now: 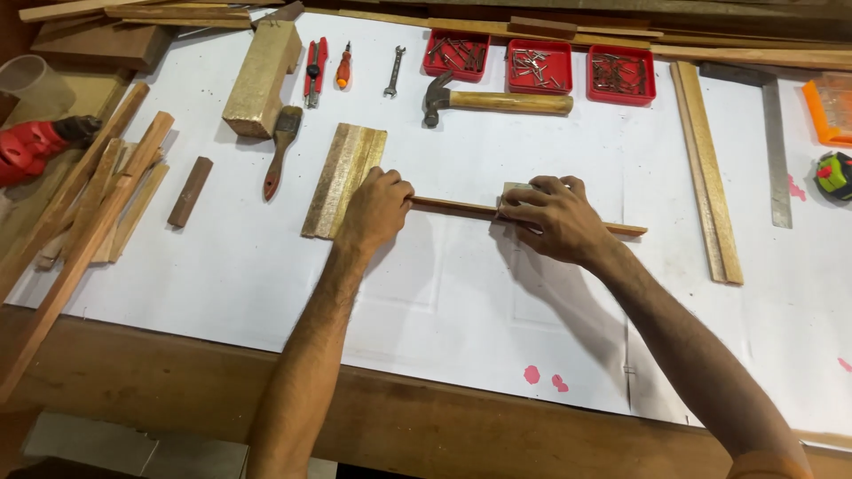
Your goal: The user is using a block of sandpaper to sand a long thin strip of wood on a workbench.
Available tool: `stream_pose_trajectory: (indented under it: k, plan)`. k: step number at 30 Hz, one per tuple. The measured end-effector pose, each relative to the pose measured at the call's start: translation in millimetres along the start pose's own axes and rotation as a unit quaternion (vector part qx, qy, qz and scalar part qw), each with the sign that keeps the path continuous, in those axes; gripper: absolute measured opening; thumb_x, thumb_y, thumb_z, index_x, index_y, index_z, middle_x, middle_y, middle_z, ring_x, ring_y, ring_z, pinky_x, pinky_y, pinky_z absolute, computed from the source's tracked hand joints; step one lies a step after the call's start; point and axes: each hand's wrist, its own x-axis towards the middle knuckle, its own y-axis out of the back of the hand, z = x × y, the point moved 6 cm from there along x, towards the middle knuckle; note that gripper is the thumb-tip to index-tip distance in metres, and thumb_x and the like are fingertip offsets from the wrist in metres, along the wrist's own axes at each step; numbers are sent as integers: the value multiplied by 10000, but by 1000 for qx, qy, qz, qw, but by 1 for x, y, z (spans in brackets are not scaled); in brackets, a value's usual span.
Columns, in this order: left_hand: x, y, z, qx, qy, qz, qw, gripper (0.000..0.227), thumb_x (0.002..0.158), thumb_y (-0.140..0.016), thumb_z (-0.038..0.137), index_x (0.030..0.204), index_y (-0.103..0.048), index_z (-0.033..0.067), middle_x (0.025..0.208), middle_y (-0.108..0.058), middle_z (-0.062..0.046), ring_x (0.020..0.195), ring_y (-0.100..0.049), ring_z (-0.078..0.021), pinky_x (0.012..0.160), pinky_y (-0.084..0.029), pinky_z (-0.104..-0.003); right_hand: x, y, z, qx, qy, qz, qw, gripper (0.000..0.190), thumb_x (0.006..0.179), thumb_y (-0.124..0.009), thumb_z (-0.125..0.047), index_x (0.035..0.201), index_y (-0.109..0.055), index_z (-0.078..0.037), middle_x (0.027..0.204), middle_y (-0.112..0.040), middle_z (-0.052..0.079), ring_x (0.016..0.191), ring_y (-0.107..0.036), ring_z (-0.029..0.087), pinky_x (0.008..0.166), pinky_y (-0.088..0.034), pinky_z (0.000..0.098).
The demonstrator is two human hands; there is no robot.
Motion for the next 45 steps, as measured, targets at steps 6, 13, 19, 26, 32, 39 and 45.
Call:
stream_pose_trajectory:
  k: [6, 13, 19, 26, 32, 39, 45]
  plan:
    - [-4, -8, -6, -56, -47, 71, 995, 155, 870, -778, 121, 1013, -779, 60, 1000, -721, -66, 986, -610, -255, 860, -563, -385, 40, -17, -30, -9, 61, 27, 998, 345, 854, -794, -338, 1190, -750, -274, 1313, -692, -55, 1214, -565, 297, 995, -416, 536]
    - [-12, 9, 2, -16, -42, 101, 994, 149, 852, -814, 201, 982, -806, 127, 950, -736, -22, 965, -607, -241, 853, -489, -444, 88, -28, -64, -12, 74, 10, 997, 363, 857, -793, -323, 1217, -752, -305, 1285, -694, -54, 1124, -573, 267, 947, -426, 511]
    - [-8, -15, -15, -25, -19, 114, 993, 191, 887, -807, 215, 1053, -799, 121, 970, -727, -55, 959, -614, -213, 881, -541, -402, 112, -37, -75, -30, 90, 4, 996, 325, 857, -793, -336, 1178, -751, -313, 1290, -692, -63, 1131, -569, 264, 957, -432, 493]
    - [-12, 0, -30, -138, 45, 99, 985, 341, 849, -742, -1, 1186, -691, 25, 1115, -718, -154, 1050, -684, -278, 862, -609, -384, 95, -39, -58, 24, 62, -16, 998, 359, 875, -779, -338, 1222, -749, -254, 1351, -671, -35, 1254, -548, 321, 974, -426, 548]
    - [-16, 14, -27, -216, 57, 77, 972, 488, 877, -700, -61, 1329, -595, 91, 1132, -717, -132, 1015, -726, -245, 815, -643, -347, 91, -28, -63, 1, 69, -12, 998, 366, 861, -772, -329, 1219, -745, -263, 1357, -671, -42, 1252, -555, 311, 988, -426, 557]
    - [-17, 20, -29, -303, 56, 93, 947, 839, 841, -761, -34, 1530, -378, 252, 1307, -617, -131, 914, -730, -192, 754, -658, -317, 122, -45, -93, -2, 93, 11, 996, 287, 954, -741, -321, 1235, -734, -264, 1327, -680, -42, 1194, -578, 277, 938, -432, 552]
    - [-19, 12, -37, -292, 28, 115, 949, 873, 840, -728, -93, 1555, -373, 262, 1314, -644, -137, 969, -723, -185, 788, -657, -299, 130, -42, -103, -18, 119, 36, 992, 294, 917, -741, -295, 1211, -749, -284, 1296, -689, -57, 1217, -573, 288, 936, -446, 547]
